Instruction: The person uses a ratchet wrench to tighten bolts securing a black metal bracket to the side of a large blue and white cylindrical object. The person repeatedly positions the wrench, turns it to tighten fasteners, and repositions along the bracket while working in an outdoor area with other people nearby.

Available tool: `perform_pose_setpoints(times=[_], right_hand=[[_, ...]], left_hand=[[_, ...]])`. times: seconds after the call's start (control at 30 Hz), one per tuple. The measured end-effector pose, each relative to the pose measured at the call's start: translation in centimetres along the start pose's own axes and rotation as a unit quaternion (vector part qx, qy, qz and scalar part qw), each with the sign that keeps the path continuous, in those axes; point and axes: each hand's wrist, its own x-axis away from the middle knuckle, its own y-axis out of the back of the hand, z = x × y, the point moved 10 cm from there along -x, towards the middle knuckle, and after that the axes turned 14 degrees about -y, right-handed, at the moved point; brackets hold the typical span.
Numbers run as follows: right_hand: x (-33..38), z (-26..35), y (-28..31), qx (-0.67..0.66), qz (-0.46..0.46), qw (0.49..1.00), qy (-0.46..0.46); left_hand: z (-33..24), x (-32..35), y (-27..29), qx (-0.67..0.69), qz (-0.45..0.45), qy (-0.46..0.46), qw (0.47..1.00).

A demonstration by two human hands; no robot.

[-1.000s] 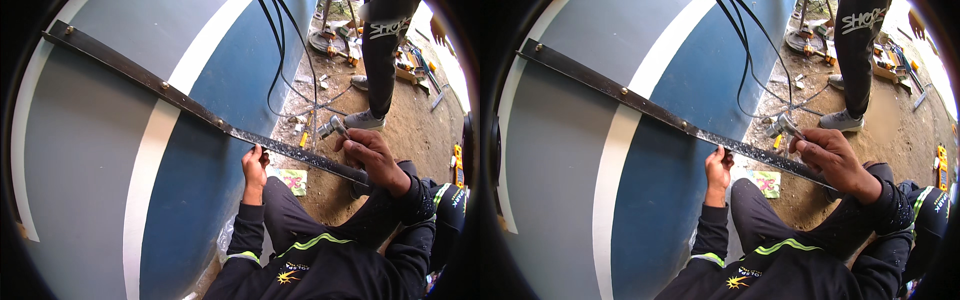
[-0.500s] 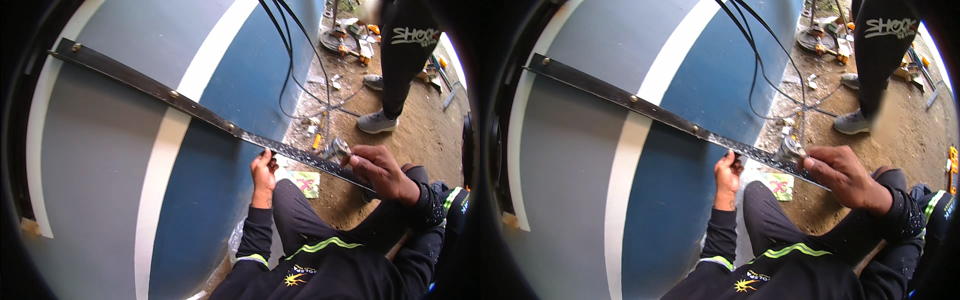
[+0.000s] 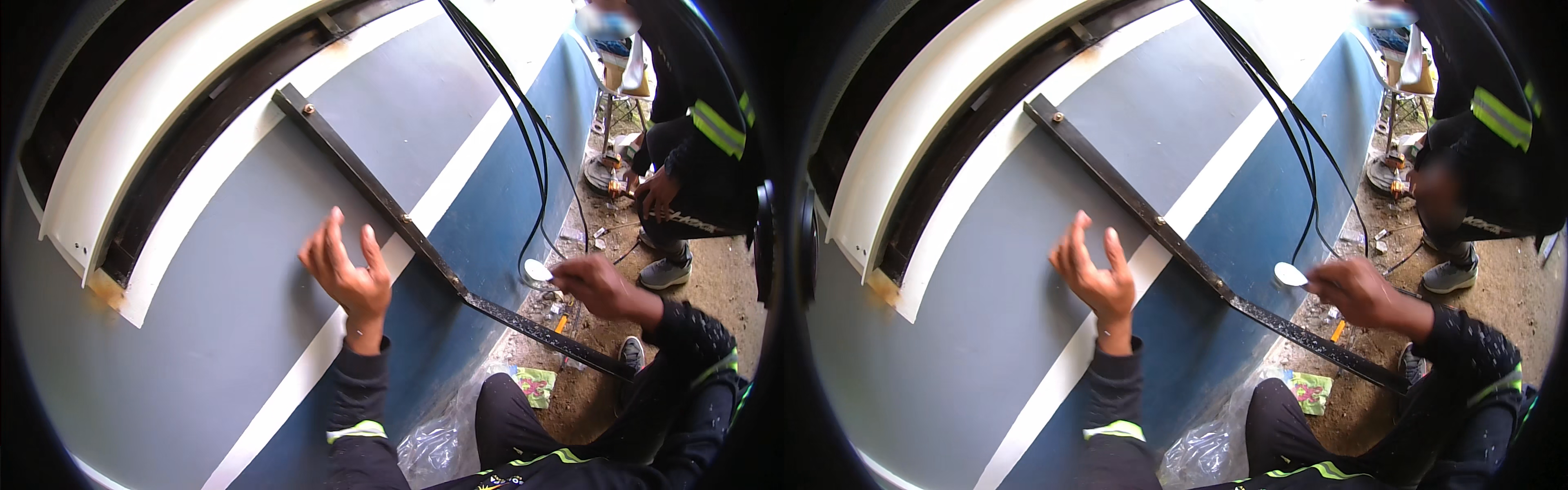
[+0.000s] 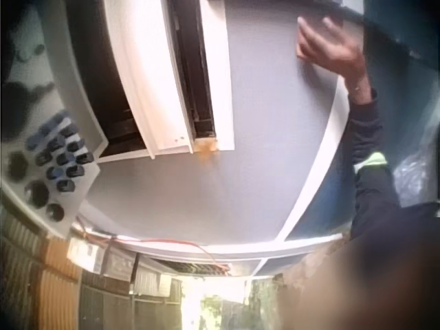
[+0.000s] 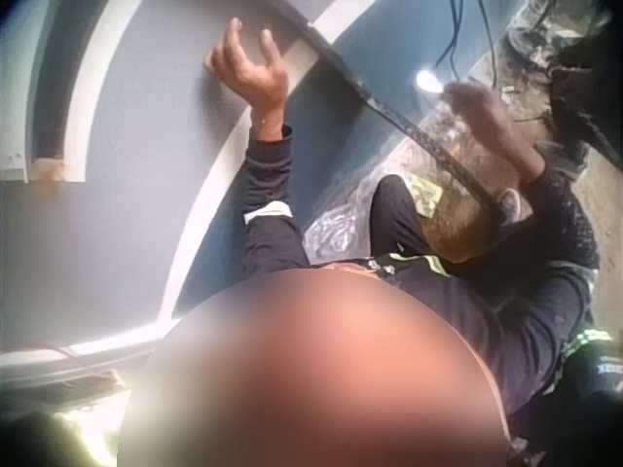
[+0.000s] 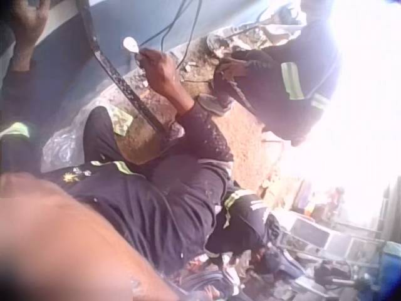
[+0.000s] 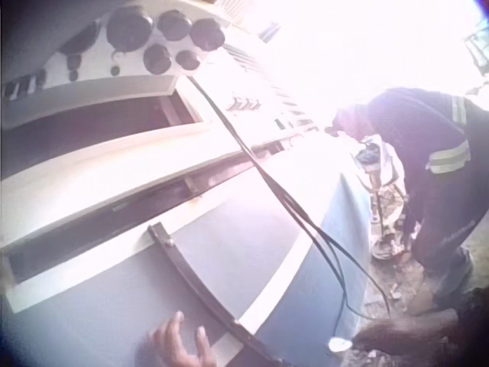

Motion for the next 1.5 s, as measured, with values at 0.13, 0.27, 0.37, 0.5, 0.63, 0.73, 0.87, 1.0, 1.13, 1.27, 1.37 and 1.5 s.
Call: perform_pose_setpoints(times=[0.13,0.27,0.37,0.5,0.63,0.73,0.87,1.0,1.13,1.27,1.37,1.5], right_hand=[[-12.8,6.7,2.0,0.005,-0.049,0.987,0.150],[-23.9,14.7,4.6,0.001,-0.150,0.946,0.289],[-27.9,18.0,5.8,0.002,-0.169,0.929,0.328],[-30.1,20.4,6.2,-0.012,-0.173,0.918,0.356],[-32.1,20.9,5.8,0.054,-0.158,0.936,0.311],[-31.2,22.6,6.5,0.122,-0.212,0.897,0.369],[-29.0,24.9,6.7,0.281,-0.262,0.793,0.474],[-29.0,25.6,6.6,0.327,-0.248,0.756,0.510],[-29.4,24.5,6.0,0.302,-0.284,0.754,0.509],[-29.6,22.5,5.6,0.222,-0.287,0.782,0.507],[-29.2,22.4,5.6,0.222,-0.318,0.760,0.521],[-30.1,23.9,5.5,0.298,-0.299,0.734,0.532]], left_hand=[[2.3,-9.0,0.9,-0.023,-0.040,-0.150,0.988],[4.5,-14.6,1.2,-0.009,-0.056,-0.224,0.973],[6.2,-15.1,0.4,0.044,-0.037,-0.169,0.984],[5.9,-14.3,-0.5,0.026,-0.010,-0.183,0.983],[5.8,-14.6,-0.8,0.023,-0.011,-0.183,0.983],[4.9,-14.8,-1.1,0.002,-0.016,-0.214,0.977],[3.5,-15.2,-2.5,-0.040,-0.004,-0.253,0.967],[3.9,-16.8,-5.0,-0.086,0.008,-0.211,0.974],[3.4,-16.7,-4.8,-0.111,-0.029,-0.216,0.970],[3.5,-16.6,-5.1,-0.096,-0.001,-0.216,0.972],[3.7,-16.7,-4.9,-0.082,-0.008,-0.213,0.974],[4.1,-16.7,-5.1,-0.086,-0.001,-0.198,0.976]])
